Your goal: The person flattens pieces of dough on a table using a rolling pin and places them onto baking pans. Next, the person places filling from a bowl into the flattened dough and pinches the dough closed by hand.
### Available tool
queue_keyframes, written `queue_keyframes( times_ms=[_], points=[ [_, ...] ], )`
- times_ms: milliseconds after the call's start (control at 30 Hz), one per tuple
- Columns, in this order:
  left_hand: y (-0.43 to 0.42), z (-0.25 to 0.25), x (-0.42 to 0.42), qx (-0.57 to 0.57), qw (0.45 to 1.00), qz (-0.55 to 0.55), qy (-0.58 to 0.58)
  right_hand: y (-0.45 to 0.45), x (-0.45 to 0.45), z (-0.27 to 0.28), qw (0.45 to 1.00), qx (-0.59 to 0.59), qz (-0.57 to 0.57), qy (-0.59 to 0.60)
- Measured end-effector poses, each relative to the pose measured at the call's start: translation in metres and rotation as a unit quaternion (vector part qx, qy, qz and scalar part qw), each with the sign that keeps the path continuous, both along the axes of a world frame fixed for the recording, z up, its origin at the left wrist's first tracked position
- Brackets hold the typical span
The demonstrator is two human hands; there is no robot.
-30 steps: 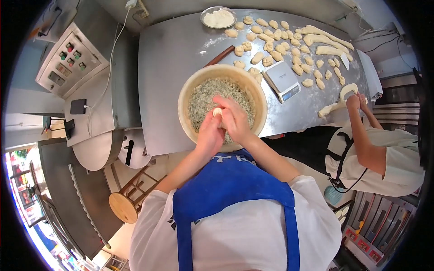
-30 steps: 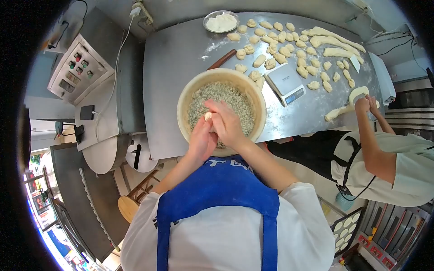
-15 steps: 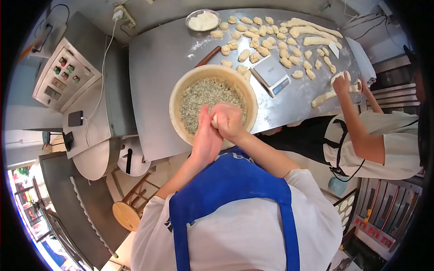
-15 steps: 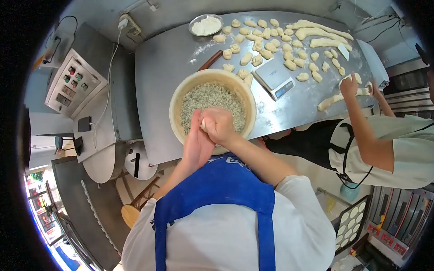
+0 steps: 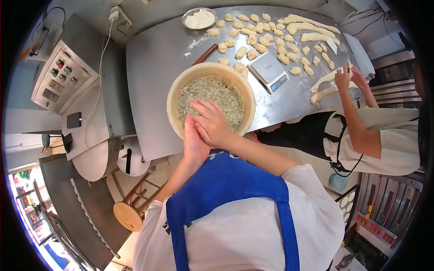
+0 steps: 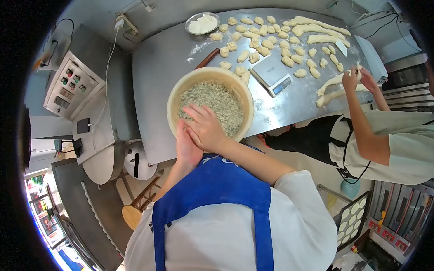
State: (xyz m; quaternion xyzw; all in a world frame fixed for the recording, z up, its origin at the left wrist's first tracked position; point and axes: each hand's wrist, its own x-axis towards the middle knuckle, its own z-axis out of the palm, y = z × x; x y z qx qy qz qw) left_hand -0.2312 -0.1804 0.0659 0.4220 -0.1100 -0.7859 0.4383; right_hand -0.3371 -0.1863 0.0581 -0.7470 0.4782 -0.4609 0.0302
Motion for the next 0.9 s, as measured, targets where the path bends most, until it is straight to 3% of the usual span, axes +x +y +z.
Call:
queue_keyframes(
  times_ms=[33,67,100,200,367,467,533,567,600,700,833,900],
  points=[
    [0.0,-0.007,0.003,0.001,1.0,0.001,0.0,-0.002,-0.003,-0.003,1.0,0.001,0.001,0.0],
    [-0.002,-0.015,0.008,0.028,0.999,-0.025,0.0,-0.007,-0.007,-0.009,0.983,0.171,0.05,-0.051],
    [-0.002,-0.017,0.012,0.057,0.997,-0.051,0.0,-0.009,-0.008,-0.015,0.932,0.335,0.099,-0.1],
    [0.01,-0.021,0.014,0.047,0.994,-0.071,0.065,-0.004,0.005,-0.027,0.961,0.276,0.017,-0.027],
    [0.028,-0.014,0.023,0.019,0.994,-0.103,0.024,0.006,0.013,-0.037,0.964,0.263,0.021,-0.018],
    [0.029,-0.05,0.041,-0.006,0.994,-0.108,-0.006,-0.002,0.007,-0.053,0.935,0.339,0.091,-0.042],
    [0.023,-0.065,0.055,0.059,0.991,-0.118,-0.011,-0.012,-0.021,-0.062,0.877,0.473,0.039,-0.08],
    [0.023,-0.067,0.063,0.044,0.991,-0.122,0.015,-0.01,-0.036,-0.063,0.881,0.46,-0.036,0.104],
    [0.022,-0.067,0.067,0.043,0.992,-0.12,0.016,-0.008,-0.047,-0.063,0.851,0.429,-0.11,0.283],
    [0.018,-0.053,0.072,0.084,0.994,-0.06,0.025,0.012,-0.054,-0.109,0.824,0.4,-0.102,0.388],
    [0.016,-0.038,0.064,0.083,0.994,-0.066,0.03,0.013,-0.041,-0.106,0.811,0.39,-0.088,0.426],
    [0.012,-0.045,0.063,0.078,0.991,-0.069,0.084,0.012,-0.043,-0.11,0.831,0.362,-0.072,0.416]
  ],
)
